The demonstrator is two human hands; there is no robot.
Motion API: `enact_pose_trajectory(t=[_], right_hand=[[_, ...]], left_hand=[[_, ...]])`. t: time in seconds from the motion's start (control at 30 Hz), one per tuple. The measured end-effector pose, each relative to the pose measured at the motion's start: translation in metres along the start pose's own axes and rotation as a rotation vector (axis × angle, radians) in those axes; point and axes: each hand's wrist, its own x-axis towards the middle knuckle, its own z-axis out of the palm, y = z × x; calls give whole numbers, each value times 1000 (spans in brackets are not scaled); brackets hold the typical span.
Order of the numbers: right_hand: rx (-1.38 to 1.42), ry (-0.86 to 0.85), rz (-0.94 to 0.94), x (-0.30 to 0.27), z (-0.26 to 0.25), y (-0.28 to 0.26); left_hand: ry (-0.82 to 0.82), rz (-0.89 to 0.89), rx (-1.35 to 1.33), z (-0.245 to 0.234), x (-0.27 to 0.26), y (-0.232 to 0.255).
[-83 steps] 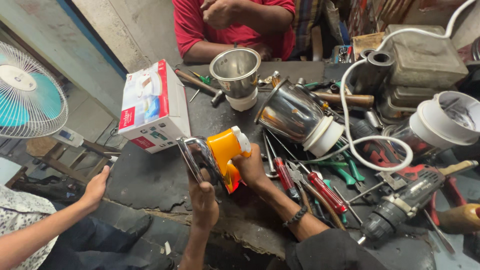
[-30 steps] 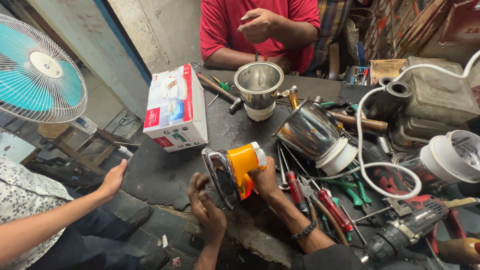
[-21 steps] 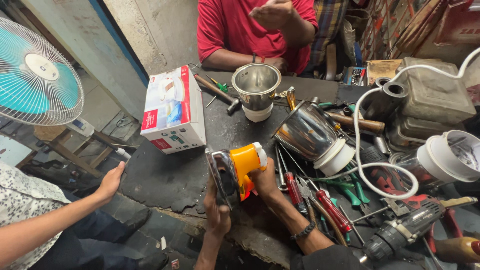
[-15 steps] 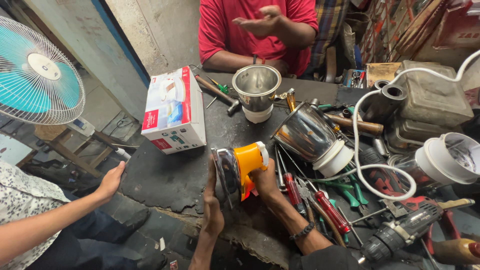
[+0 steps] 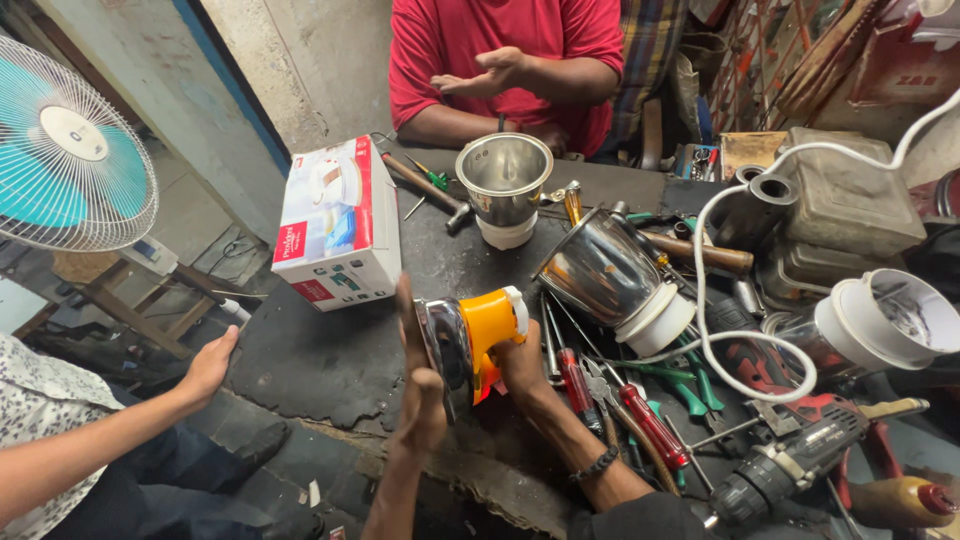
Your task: The person disassembles a yellow and silver electric iron, removes the power cord, and uses pliers to extract small metal parts from the iron's base. The person also handles a metal bowl and a power drill on the workbench.
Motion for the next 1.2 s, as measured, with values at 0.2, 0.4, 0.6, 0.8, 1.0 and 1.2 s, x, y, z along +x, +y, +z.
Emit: enact_pose_trajectory(t=[0.2, 0.4, 0.6, 0.8, 1.0, 1.2], right_hand=[[-21, -33, -29, 5, -5, 12], [-86, -26, -48, 11, -6, 29], [-99, -30, -78, 11, -6, 34], [-18, -92, -135, 7, -2, 20], [30, -25, -43, 7, -4, 14], [-39, -27, -77, 5, -7, 22]], left_hand=[[58, -151, 168, 5, -59, -39], [383, 154, 288, -3, -35, -3], [555, 373, 169, -6, -13, 52], [370, 21, 146, 24, -32, 29], [297, -56, 658, 59, -167, -29], [340, 23, 646, 45, -201, -32]])
